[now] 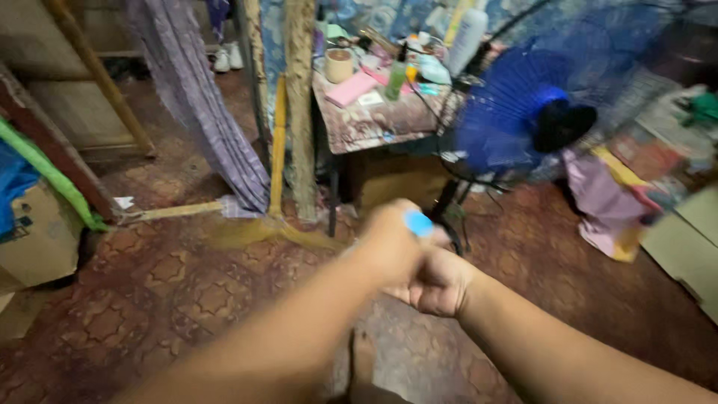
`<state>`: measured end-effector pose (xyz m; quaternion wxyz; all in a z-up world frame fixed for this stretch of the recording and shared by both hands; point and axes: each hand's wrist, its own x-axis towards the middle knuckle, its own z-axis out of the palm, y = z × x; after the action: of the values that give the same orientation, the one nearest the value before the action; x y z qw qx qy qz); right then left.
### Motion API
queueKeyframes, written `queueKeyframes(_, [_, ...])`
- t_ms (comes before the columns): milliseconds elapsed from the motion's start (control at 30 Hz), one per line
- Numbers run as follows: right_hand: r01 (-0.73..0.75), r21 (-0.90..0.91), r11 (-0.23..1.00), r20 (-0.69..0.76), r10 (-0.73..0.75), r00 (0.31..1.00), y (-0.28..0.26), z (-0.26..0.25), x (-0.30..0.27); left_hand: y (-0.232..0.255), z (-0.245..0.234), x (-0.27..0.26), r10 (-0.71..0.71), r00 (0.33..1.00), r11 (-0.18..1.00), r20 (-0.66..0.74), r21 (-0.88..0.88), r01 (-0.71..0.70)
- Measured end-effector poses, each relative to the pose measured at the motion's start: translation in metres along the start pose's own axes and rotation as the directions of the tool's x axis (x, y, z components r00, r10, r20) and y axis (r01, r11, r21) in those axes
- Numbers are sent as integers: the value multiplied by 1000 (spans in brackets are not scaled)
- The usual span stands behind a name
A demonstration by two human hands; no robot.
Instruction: The person assembles a spray mop by connecting the handle pieces, attaching the mop head, and securing the microfiber pad.
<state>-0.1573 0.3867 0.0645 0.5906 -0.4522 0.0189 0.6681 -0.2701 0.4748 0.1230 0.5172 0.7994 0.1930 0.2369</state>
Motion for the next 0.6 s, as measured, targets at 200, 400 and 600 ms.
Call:
queueKeyframes(200, [-125, 175, 977, 173, 95, 980, 73, -66, -77, 38, 66, -126, 343, 914, 934, 217, 20, -356])
queueKeyframes(400, [-293, 37, 955, 63, 291, 955, 140, -144, -162, -108, 119, -148, 140, 954, 979, -263, 183, -93])
queueKeyframes(600, [-39, -324, 945, 41, 55, 998, 165, -165, -319, -142, 147, -161, -668, 733, 743, 128, 176, 646])
